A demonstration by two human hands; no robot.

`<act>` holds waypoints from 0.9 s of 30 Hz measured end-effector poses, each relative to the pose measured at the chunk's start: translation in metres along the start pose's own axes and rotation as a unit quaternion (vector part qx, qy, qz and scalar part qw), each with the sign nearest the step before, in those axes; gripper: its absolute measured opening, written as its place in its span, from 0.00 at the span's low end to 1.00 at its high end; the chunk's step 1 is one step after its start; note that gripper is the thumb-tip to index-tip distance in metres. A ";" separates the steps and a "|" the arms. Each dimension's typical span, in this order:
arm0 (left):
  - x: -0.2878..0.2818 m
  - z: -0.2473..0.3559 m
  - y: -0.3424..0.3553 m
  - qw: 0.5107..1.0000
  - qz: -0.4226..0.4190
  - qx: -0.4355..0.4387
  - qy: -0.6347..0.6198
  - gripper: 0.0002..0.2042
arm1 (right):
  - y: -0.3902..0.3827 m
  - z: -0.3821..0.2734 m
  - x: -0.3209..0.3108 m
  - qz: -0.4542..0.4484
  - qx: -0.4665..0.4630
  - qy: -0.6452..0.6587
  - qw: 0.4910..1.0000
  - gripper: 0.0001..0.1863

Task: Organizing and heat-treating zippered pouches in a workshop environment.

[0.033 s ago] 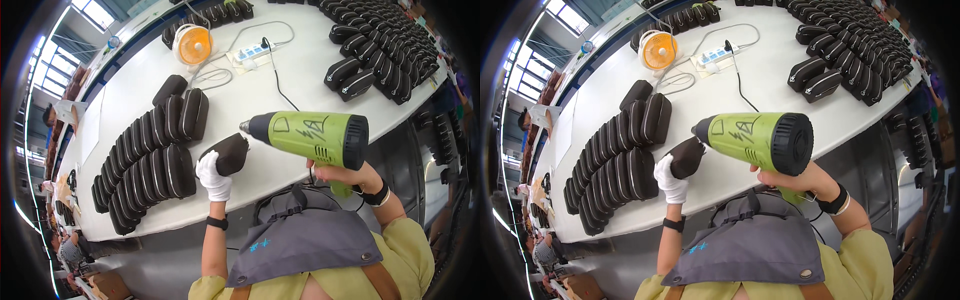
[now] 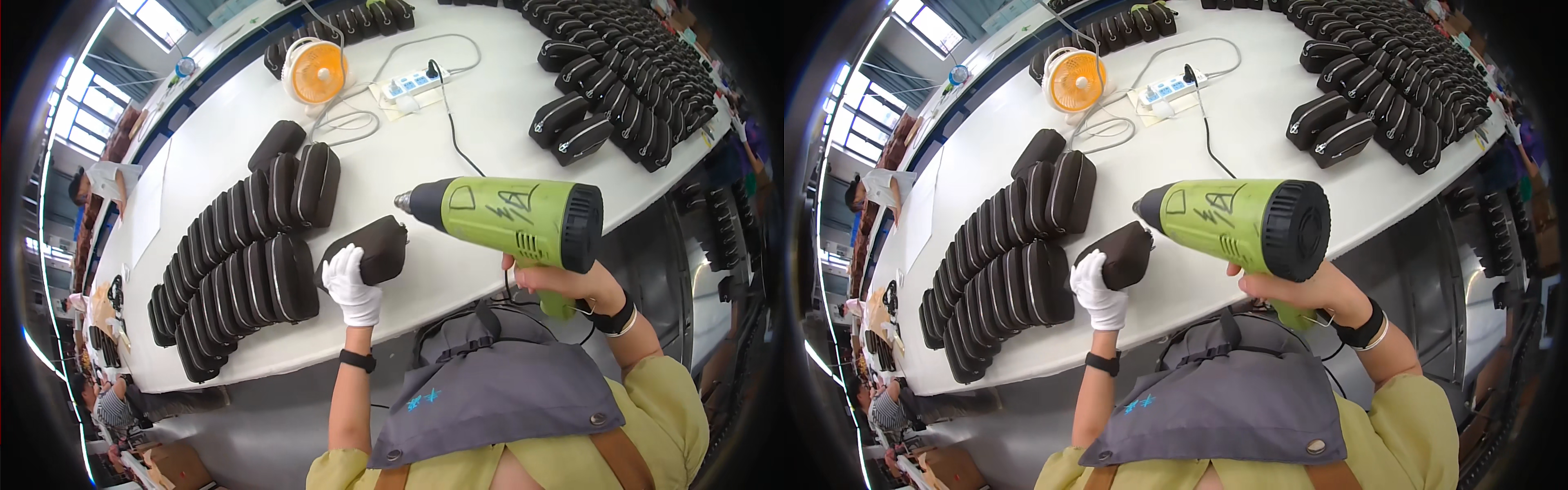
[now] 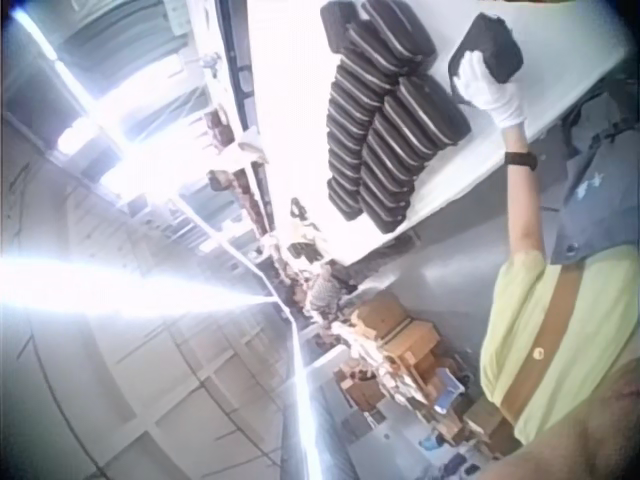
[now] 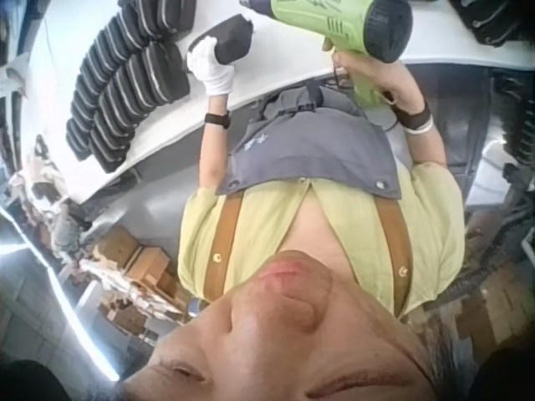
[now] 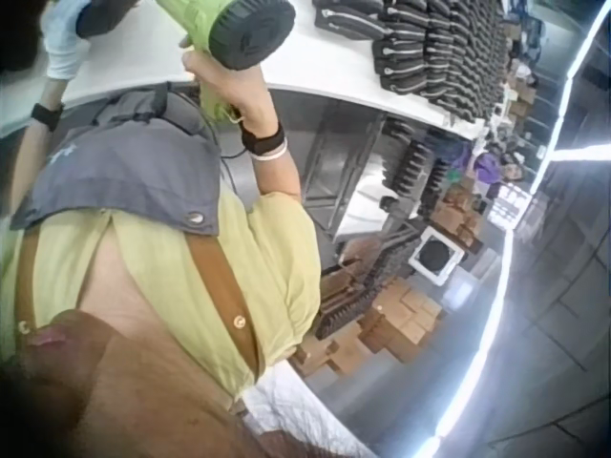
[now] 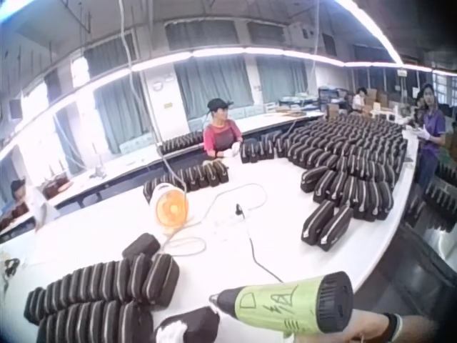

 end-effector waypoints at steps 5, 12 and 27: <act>0.003 0.030 -0.031 0.979 -0.157 0.030 -0.128 0.28 | -0.001 0.002 -0.008 0.025 0.043 0.003 0.999 0.17; -0.028 -0.053 -0.068 0.937 0.010 -0.348 -0.032 0.16 | -0.006 0.021 -0.003 0.039 0.049 -0.083 0.995 0.19; -0.035 -0.080 -0.110 0.784 0.044 -0.605 -0.134 0.13 | 0.037 0.003 0.103 -0.193 0.079 -0.073 0.975 0.15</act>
Point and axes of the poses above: each hand's wrist, its own y-axis towards the middle knuckle, its own x-axis out of the palm, z = x × y, the point moved 1 cm from there along y, towards the middle knuckle, and after that the axes turned 15 degrees about z, right-handed, at the moved point
